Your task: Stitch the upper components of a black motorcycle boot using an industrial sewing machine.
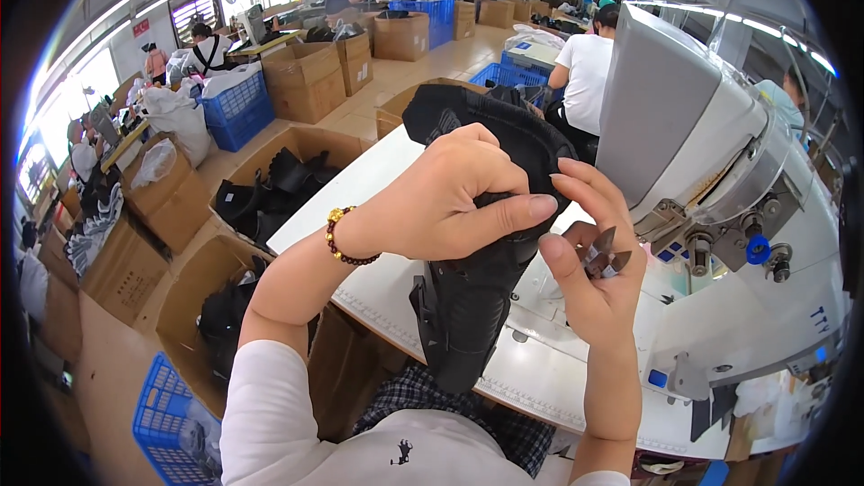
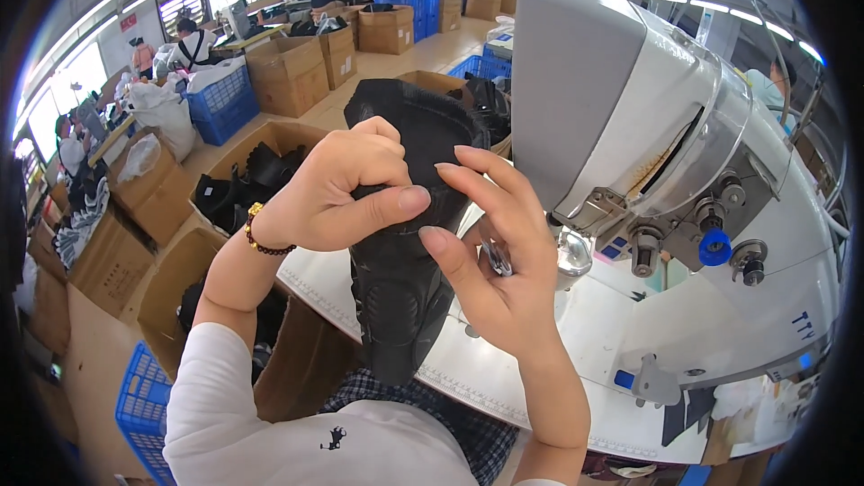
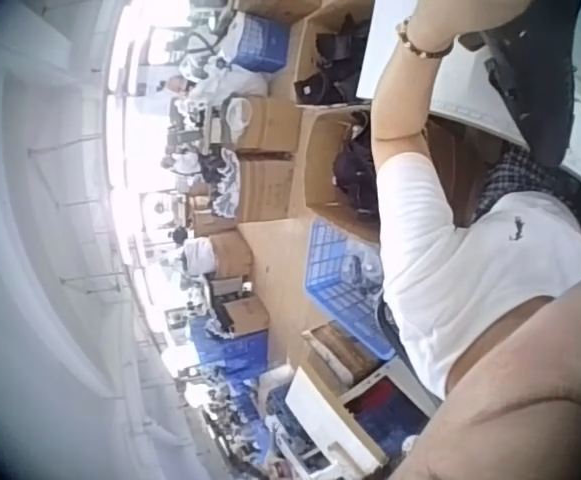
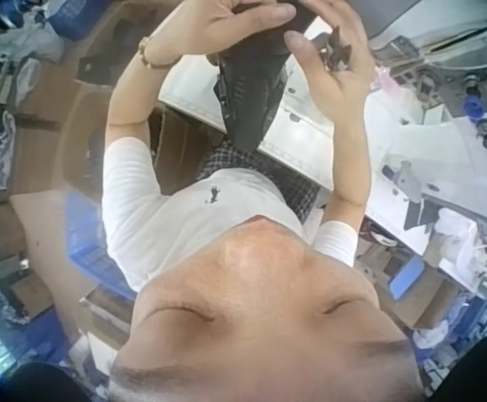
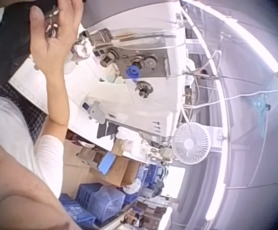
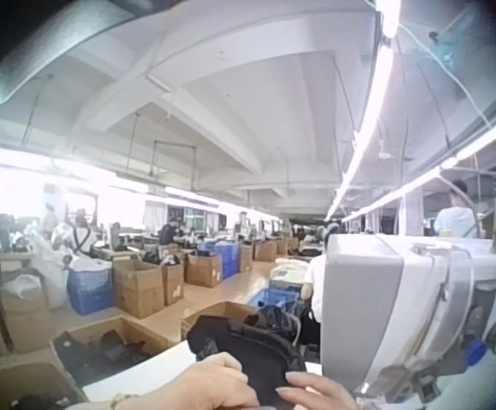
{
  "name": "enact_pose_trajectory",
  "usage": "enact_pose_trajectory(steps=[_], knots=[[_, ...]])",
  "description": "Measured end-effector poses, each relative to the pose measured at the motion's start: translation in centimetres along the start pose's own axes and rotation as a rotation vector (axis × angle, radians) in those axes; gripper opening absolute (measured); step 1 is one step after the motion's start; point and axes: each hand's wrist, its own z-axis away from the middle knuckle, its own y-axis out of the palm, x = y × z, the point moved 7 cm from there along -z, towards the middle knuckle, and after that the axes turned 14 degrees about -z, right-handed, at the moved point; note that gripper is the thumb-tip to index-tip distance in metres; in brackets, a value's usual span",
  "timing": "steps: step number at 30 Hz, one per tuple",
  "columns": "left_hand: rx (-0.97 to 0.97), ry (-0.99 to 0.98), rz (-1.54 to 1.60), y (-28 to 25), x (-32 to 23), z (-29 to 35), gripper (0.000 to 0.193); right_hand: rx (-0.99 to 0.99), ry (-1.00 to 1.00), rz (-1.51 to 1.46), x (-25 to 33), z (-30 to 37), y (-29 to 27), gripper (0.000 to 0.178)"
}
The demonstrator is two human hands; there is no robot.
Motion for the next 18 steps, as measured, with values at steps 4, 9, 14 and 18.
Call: enact_pose_trajectory(steps=[4, 9, 14, 18], knots=[[0.006, -0.031, 0.066, 0.5, 0.3, -0.4, 0.026, -0.045, 0.012, -0.078, -0.9, -0.3, -0.3, 0.035], [-0.01, 0.019, 0.144, 0.3, 0.3, -0.5, 0.027, -0.116, -0.107, -0.069, -1.5, -0.4, 0.1, 0.04], [-0.001, 0.07, 0.211, 0.9, 0.3, 0.6, 0.036, -0.084, -0.106, -0.06, -1.1, 0.6, 0.8, 0.041], [-0.038, 0.073, 0.243, 1.9, 0.0, -0.2, 0.044, -0.13, -0.057, 0.103, -1.2, 2.0, -1.4, 0.042]])
